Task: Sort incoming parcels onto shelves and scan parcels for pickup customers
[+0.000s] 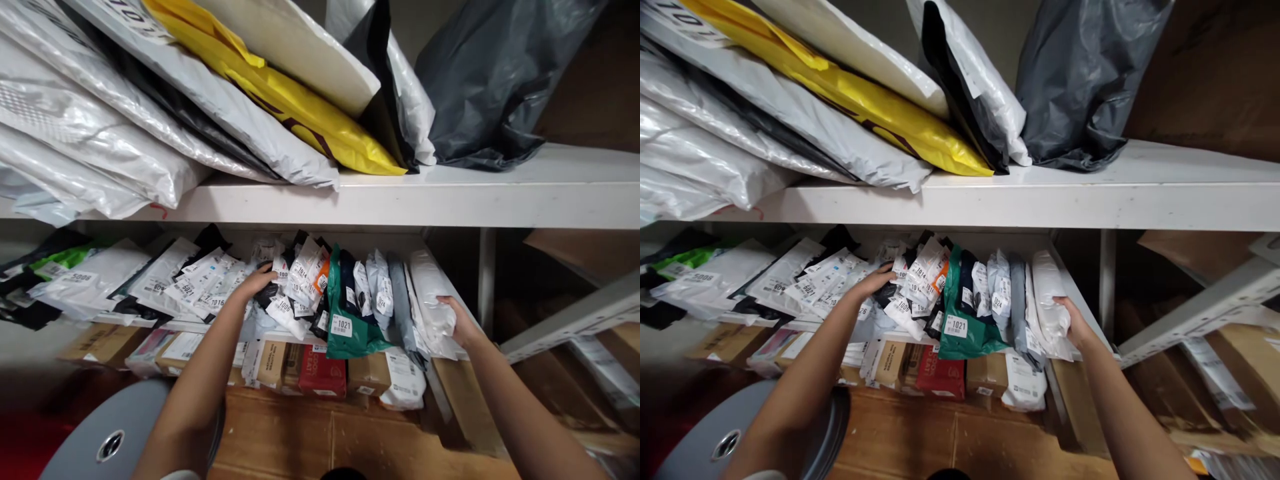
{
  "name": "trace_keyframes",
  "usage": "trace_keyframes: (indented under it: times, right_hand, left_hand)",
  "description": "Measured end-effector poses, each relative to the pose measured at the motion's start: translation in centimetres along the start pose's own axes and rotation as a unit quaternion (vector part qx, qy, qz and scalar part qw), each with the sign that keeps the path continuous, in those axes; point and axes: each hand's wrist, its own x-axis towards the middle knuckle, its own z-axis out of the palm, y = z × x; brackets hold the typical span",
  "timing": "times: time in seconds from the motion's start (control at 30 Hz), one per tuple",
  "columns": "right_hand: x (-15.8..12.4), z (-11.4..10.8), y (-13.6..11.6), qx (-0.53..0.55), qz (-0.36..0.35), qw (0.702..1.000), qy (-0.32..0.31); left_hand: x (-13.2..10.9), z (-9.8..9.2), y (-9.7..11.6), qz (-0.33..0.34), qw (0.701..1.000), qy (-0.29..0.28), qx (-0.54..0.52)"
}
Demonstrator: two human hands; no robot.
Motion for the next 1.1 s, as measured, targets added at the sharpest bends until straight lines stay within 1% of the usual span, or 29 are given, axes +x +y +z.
trace_keyframes:
  times: [0.07,0.1,0.17,0.2,0.23,0.27,0.3,0.33,0.37,0.4,0.47,0.5,0.53,0.6,0.67,0.73,0.8,0.87,0.93,1.0,1.03,1.1]
  right_hand:
    - [-0.1,0.0,0.2,0.012,0.000,1.000,0.000]
    - [-0.1,0.0,0.2,0.019,0.000,1.000,0.000]
    - [-0.2,0.0,0.3,0.037,0.001,0.999,-0.007]
    - [-0.2,0.0,0.3,0.045,0.002,0.999,-0.011]
    - [-0.3,-0.1,0.4,0.052,0.000,0.999,-0.012]
    - [-0.3,-0.2,0.4,0.058,-0.004,0.998,-0.013]
    - [-0.3,-0.3,0.5,0.063,-0.009,0.998,-0.011]
    - [-0.3,-0.4,0.5,0.065,-0.012,0.998,-0.008]
    - [-0.4,-0.4,0.5,0.067,-0.013,0.998,-0.003]
    - [-0.5,-0.5,0.5,0.068,-0.012,0.998,0.003]
    - [-0.7,-0.4,0.5,0.068,-0.011,0.997,0.016]
    - [-0.8,-0.4,0.5,0.069,-0.014,0.997,0.020]
    - [-1.0,-0.3,0.4,0.068,-0.019,0.997,0.022]
    - [-1.2,-0.2,0.3,0.062,-0.026,0.998,0.020]
    - [-1.4,-0.1,0.2,0.044,-0.030,0.998,0.020]
    - [-1.5,-0.1,0.3,0.018,-0.032,0.999,0.023]
    - [-1.3,-0.1,0.5,0.003,-0.036,0.999,0.022]
    - [-1.1,-0.2,0.7,0.013,-0.040,0.999,0.018]
    - [-1.0,-0.4,0.7,0.037,-0.039,0.999,0.011]
    - [-0.9,-1.1,0.4,0.040,-0.033,0.999,0.000]
    - [-1.0,-1.7,0.0,0.027,-0.029,0.999,-0.003]
    - [-1.1,-3.0,-0.9,-0.010,-0.013,1.000,0.011]
  left_hand:
    - [-1.2,-0.6,1.5,0.004,1.000,-0.005,0.012]
    - [-2.3,-0.5,2.3,0.006,0.999,0.018,0.027]
    - [-5.4,0.3,3.5,0.029,0.992,0.099,0.067]
    - [-7.2,1.1,3.7,0.066,0.980,0.162,0.096]
    - [-9.0,2.1,3.5,0.103,0.969,0.195,0.115]
    - [-10.7,3.3,2.9,0.111,0.964,0.212,0.115]
    - [-12.0,4.5,2.0,0.100,0.966,0.218,0.099]
    - [-13.0,5.7,1.0,0.078,0.969,0.225,0.062]
    - [-13.5,6.9,-0.2,0.056,0.974,0.218,-0.001]
    - [-13.7,8.0,-1.3,0.031,0.977,0.192,-0.083]
    - [-13.2,9.8,-2.8,-0.014,0.963,0.138,-0.232]
    - [-12.8,10.5,-3.0,-0.027,0.951,0.123,-0.284]
    - [-12.4,11.2,-2.9,-0.032,0.940,0.124,-0.317]
    - [-12.0,12.1,-1.8,-0.011,0.929,0.157,-0.336]
    - [-12.0,12.7,-0.3,0.036,0.928,0.180,-0.325]
    - [-12.2,13.2,0.9,0.070,0.930,0.175,-0.316]
    - [-12.1,13.7,1.3,0.068,0.926,0.166,-0.331]
    - [-11.5,14.3,0.8,0.034,0.916,0.173,-0.361]
    - [-10.8,14.8,-0.4,-0.004,0.901,0.184,-0.393]
    - [-10.1,15.2,-1.8,-0.034,0.888,0.188,-0.418]
    - [-9.9,15.3,-2.4,-0.041,0.884,0.185,-0.427]
    - [-9.9,15.2,-3.3,-0.039,0.881,0.173,-0.438]
